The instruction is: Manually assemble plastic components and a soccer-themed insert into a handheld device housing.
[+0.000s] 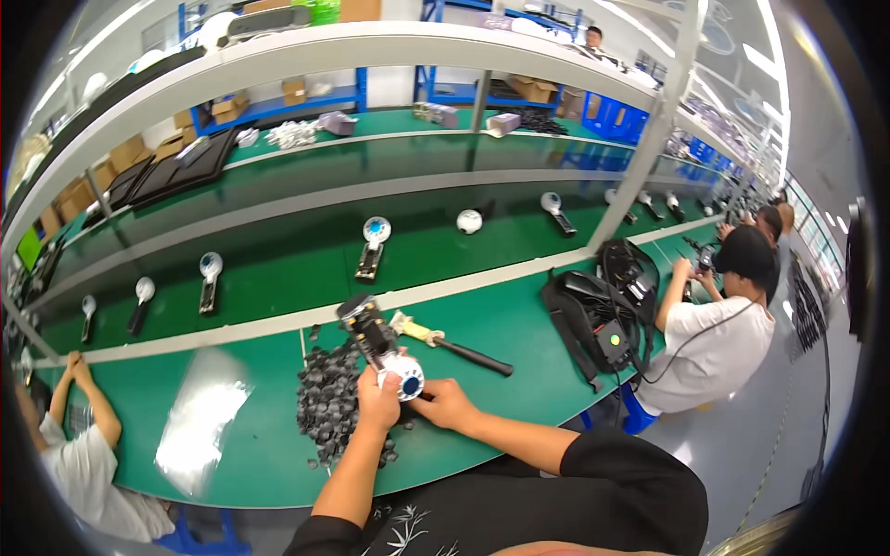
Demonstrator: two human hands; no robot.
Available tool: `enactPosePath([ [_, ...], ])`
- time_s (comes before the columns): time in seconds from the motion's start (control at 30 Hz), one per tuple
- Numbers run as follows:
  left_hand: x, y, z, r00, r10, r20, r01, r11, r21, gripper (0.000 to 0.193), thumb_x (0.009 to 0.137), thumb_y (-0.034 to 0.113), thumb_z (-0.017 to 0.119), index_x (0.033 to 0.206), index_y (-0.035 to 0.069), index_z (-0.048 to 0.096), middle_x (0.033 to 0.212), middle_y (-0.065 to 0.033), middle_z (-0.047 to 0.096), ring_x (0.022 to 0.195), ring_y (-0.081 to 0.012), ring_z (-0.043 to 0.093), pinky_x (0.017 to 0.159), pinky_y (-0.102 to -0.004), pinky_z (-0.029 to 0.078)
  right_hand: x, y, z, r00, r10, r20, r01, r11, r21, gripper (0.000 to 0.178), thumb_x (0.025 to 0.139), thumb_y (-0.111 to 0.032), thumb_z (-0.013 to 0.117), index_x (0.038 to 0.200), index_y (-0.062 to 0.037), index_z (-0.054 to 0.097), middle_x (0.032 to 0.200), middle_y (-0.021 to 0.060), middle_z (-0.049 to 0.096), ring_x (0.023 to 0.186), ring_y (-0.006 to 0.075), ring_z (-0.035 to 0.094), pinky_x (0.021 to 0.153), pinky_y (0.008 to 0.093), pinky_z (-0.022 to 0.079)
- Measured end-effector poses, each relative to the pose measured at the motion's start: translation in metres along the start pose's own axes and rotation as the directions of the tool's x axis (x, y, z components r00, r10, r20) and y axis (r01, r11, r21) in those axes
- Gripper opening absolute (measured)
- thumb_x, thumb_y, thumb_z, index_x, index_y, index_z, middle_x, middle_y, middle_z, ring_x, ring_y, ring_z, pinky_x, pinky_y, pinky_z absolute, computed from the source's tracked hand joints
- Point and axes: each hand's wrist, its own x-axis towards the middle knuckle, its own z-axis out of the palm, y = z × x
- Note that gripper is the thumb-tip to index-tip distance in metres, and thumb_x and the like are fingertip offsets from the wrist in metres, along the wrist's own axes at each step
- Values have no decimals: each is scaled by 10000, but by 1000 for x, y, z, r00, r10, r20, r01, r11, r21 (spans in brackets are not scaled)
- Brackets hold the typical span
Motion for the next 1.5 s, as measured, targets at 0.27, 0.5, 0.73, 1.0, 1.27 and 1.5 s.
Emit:
enactPosePath([
  [0.27, 3, 24, 12, 994, 80, -79, -60, 974, 220, 446, 954, 229, 515, 1318, -27, 481, 1131, -136, 616, 869, -199, 587, 807, -302, 493, 1, 2, 13, 999, 19, -30, -16, 997, 76, 182, 867, -114, 647, 1023, -50, 716, 753, 50, 693, 584, 124, 531, 560, 257, 455],
  [0.5, 8, 37, 5, 997, -38, -66, 56, 948, 313, 538, 881, 130, 612, 1360, -47, 441, 1211, -162, 614, 1010, -224, 613, 901, -302, 486, 22, 15, -12, 984, 144, -105, -77, 873, 481, 140, 799, 17, 600, 910, -6, 682, 821, 69, 676, 706, 140, 603, 677, 242, 510],
  [0.73, 9, 21, -5, 995, -103, 12, 101, 988, 112, 472, 967, 331, 567, 1287, -15, 533, 1079, -132, 639, 865, -168, 600, 762, -275, 496, 37, -59, -47, 965, 262, 25, -184, 604, 776, 120, 860, -9, 665, 974, 31, 660, 895, 110, 653, 734, 142, 589, 675, 222, 490],
  [1.0, 3, 23, 2, 998, 7, 61, -19, 977, 211, 545, 983, 472, 519, 1261, 4, 544, 1022, -107, 642, 819, -158, 586, 705, -270, 481, 32, -68, -44, 947, 238, 215, -320, 720, 616, 130, 852, 4, 664, 978, 36, 660, 875, 88, 641, 710, 118, 564, 637, 199, 472],
  [1.27, 4, 25, 5, 998, -44, -33, 49, 986, 159, 326, 941, 273, 610, 1148, 28, 554, 950, -83, 627, 787, -142, 565, 701, -262, 471, 40, -59, -33, 948, 231, 219, -315, 769, 556, 182, 829, 13, 674, 999, 13, 609, 847, 77, 630, 648, 112, 543, 592, 200, 464],
  [1.5, 3, 31, 6, 989, -150, 1, 149, 987, 66, 364, 845, 130, 632, 1180, 11, 552, 986, -96, 643, 832, -158, 590, 752, -270, 481, 42, -46, -35, 893, 270, 360, -450, 549, 705, 302, 822, 36, 663, 1077, -42, 522, 788, 64, 597, 622, 123, 550, 555, 215, 455],
])
